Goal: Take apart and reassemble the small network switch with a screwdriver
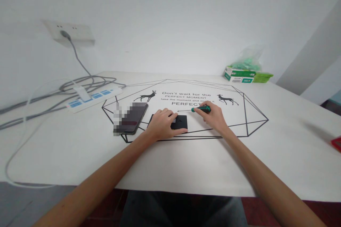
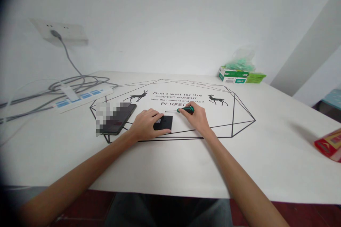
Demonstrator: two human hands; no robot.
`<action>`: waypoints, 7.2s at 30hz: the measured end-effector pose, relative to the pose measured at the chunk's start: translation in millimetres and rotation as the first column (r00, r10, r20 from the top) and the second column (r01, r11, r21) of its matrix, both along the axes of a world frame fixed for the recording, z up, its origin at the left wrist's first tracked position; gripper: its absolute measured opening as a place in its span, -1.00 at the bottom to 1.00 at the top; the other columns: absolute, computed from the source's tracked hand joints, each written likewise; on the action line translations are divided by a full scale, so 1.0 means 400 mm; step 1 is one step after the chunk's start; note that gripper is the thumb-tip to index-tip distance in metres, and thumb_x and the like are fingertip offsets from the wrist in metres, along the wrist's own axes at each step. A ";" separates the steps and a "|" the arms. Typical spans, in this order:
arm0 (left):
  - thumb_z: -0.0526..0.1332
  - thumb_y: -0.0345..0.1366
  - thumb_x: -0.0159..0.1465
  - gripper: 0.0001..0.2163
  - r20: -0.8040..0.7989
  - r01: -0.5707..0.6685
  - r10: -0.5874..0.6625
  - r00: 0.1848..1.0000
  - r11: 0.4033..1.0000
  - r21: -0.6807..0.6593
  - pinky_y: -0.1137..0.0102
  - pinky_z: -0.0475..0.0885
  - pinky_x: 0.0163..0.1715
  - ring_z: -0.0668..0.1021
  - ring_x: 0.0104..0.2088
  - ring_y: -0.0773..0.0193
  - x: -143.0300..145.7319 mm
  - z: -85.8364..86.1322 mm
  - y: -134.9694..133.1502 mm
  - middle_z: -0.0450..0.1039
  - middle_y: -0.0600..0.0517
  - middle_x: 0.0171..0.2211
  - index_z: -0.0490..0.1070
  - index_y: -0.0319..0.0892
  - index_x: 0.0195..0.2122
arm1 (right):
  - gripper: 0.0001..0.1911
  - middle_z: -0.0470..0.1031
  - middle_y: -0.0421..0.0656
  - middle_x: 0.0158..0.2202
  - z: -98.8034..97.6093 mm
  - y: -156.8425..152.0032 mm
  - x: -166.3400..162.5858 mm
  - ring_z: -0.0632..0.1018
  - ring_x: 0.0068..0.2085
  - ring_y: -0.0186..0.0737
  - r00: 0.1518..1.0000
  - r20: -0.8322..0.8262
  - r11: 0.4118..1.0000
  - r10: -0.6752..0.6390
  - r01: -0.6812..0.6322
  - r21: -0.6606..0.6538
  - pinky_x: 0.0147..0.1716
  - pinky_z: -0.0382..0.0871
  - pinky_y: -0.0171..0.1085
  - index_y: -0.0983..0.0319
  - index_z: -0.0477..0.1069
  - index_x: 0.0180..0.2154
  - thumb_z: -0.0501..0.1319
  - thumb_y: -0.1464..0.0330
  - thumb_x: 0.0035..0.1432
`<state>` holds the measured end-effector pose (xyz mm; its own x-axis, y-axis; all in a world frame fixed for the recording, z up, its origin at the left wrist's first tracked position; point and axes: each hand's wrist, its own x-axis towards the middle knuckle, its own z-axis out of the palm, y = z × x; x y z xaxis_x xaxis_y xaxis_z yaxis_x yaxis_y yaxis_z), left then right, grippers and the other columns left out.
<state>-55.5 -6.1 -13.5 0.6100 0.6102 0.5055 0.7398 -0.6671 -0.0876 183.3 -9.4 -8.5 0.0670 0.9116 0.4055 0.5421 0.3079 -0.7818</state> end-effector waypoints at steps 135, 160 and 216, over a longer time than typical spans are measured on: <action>0.17 0.08 0.32 -0.50 0.398 0.155 -0.088 0.913 0.978 -0.138 0.10 0.43 0.06 0.52 0.04 0.04 -0.052 0.023 0.039 0.50 -0.14 0.04 0.44 -0.13 0.14 | -0.68 0.32 -0.28 -0.71 0.112 -0.071 0.072 0.31 -0.68 -0.39 0.906 -0.395 0.987 0.151 -0.163 0.002 -0.67 0.15 -0.33 0.25 0.44 -0.51 0.47 0.18 -0.07; 0.20 0.07 0.30 -0.52 0.248 0.140 -0.127 0.960 0.990 -0.034 0.14 0.41 -0.03 0.53 -0.03 0.02 -0.036 -0.008 0.037 0.50 -0.17 0.01 0.48 -0.16 0.08 | -0.65 0.37 -0.24 -0.71 0.119 -0.075 0.094 0.36 -0.66 -0.34 0.960 -0.229 0.985 0.159 -0.171 -0.036 -0.66 0.22 -0.32 0.24 0.42 -0.47 0.44 0.13 -0.04; 0.26 0.10 0.23 -0.52 0.078 0.101 -0.094 0.993 0.990 -0.098 0.06 0.39 -0.04 0.52 -0.03 -0.05 -0.037 -0.023 0.044 0.51 -0.18 -0.04 0.53 -0.15 0.00 | -0.45 0.18 -0.32 -0.69 0.060 -0.043 0.145 0.13 -0.62 -0.46 0.957 -0.050 0.831 0.286 -0.274 -0.484 -0.61 -0.07 -0.34 0.25 0.31 -0.62 0.34 -0.07 -0.01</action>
